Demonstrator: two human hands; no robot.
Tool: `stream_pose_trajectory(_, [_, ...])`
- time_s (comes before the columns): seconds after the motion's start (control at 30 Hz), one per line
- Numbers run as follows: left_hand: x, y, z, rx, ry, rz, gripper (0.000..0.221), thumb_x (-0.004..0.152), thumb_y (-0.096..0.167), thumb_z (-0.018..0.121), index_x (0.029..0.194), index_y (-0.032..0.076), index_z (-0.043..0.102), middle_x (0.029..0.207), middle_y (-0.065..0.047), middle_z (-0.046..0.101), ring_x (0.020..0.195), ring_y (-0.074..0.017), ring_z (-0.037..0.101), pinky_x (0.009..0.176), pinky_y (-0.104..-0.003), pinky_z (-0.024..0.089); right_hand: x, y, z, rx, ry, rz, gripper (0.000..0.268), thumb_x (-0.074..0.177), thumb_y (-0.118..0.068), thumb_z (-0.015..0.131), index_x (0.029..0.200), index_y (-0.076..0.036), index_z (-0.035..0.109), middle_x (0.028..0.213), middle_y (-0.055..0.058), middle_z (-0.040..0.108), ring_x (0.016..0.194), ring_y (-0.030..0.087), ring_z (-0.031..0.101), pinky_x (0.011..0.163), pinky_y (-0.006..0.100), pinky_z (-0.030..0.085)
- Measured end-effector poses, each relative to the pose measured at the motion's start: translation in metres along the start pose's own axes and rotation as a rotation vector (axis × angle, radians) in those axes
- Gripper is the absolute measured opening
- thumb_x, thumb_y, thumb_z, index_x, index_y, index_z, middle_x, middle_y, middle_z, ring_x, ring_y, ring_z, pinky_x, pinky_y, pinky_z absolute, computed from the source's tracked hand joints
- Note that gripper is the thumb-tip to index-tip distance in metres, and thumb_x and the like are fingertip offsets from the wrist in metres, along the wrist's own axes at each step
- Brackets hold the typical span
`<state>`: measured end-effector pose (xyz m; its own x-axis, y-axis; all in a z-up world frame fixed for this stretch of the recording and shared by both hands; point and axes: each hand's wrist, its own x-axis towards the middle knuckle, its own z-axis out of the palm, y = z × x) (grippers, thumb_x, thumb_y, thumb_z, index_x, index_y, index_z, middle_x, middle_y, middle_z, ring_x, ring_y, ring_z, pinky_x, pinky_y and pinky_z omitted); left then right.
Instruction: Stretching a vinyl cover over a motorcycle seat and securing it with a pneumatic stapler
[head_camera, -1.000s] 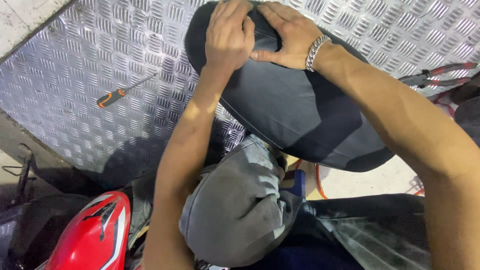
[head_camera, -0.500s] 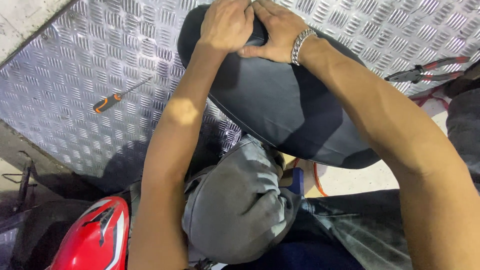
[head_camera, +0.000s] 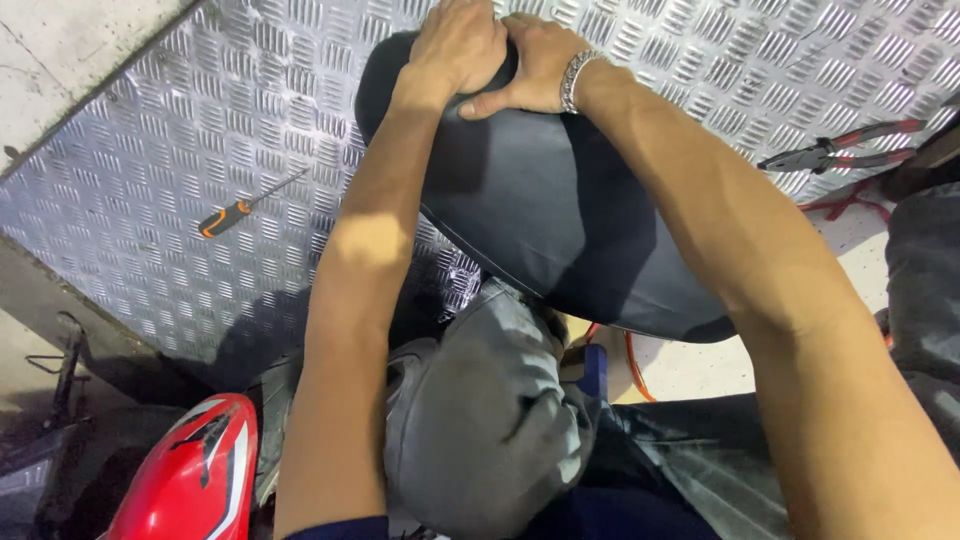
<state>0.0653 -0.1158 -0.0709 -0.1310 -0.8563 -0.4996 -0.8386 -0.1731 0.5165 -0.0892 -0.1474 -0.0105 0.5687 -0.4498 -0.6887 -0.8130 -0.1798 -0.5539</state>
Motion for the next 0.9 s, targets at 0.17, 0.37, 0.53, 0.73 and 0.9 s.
stream_pose_trajectory(0.17, [-0.018, 0.001, -0.011, 0.044, -0.137, -0.052, 0.037, 0.101, 0.016, 0.035, 0.109, -0.009, 0.062, 0.122, -0.033, 0.055, 0.113, -0.0482, 0.051, 0.102, -0.06, 0.038, -0.015, -0.023, -0.002, -0.007, -0.102, 0.026, 0.131, 0.061, -0.081, 0.076, 0.159, -0.009, 0.026, 0.165, 0.019, 0.024, 0.152, 0.035, 0.024, 0.122, 0.045, 0.022])
stream_pose_trajectory(0.37, [-0.102, 0.038, -0.03, 0.323, 0.372, 0.148, 0.029, 0.092, 0.021, 0.044, 0.105, 0.002, 0.062, 0.122, -0.031, 0.057, 0.109, -0.0511, 0.056, 0.095, -0.062, 0.041, -0.078, -0.04, 0.012, -0.155, 0.421, -0.417, 0.12, 0.054, -0.077, 0.091, 0.133, 0.004, 0.052, 0.119, 0.019, 0.063, 0.108, 0.044, 0.059, 0.09, 0.058, 0.044])
stream_pose_trajectory(0.53, [-0.188, 0.109, -0.045, 0.461, 0.804, 0.295, 0.012, 0.092, 0.01, 0.047, 0.087, 0.004, 0.056, 0.086, -0.016, 0.051, 0.077, -0.0331, 0.049, 0.072, -0.043, 0.041, -0.153, -0.058, 0.026, -0.209, 0.449, -0.469, 0.134, 0.052, -0.085, 0.085, 0.138, 0.011, 0.048, 0.131, 0.026, 0.056, 0.117, 0.044, 0.052, 0.106, 0.053, 0.039])
stream_pose_trajectory(0.73, [-0.227, 0.124, -0.033, 0.363, 0.786, 0.237, 0.017, 0.097, 0.011, 0.042, 0.087, 0.003, 0.053, 0.083, -0.015, 0.048, 0.075, -0.0327, 0.046, 0.071, -0.044, 0.039, -0.193, -0.073, 0.038, -0.217, 0.439, -0.467, 0.137, 0.05, -0.087, 0.086, 0.138, 0.011, 0.046, 0.131, 0.024, 0.054, 0.115, 0.042, 0.051, 0.105, 0.052, 0.039])
stream_pose_trajectory(0.9, [-0.228, 0.119, -0.021, 0.214, 0.711, 0.245, 0.019, 0.097, 0.01, 0.041, 0.089, 0.0, 0.055, 0.088, -0.016, 0.051, 0.081, -0.0347, 0.047, 0.075, -0.047, 0.039, -0.205, -0.075, 0.042, -0.184, 0.513, -0.469, 0.12, 0.047, -0.075, 0.097, 0.123, 0.005, 0.05, 0.111, 0.016, 0.053, 0.097, 0.035, 0.051, 0.092, 0.047, 0.044])
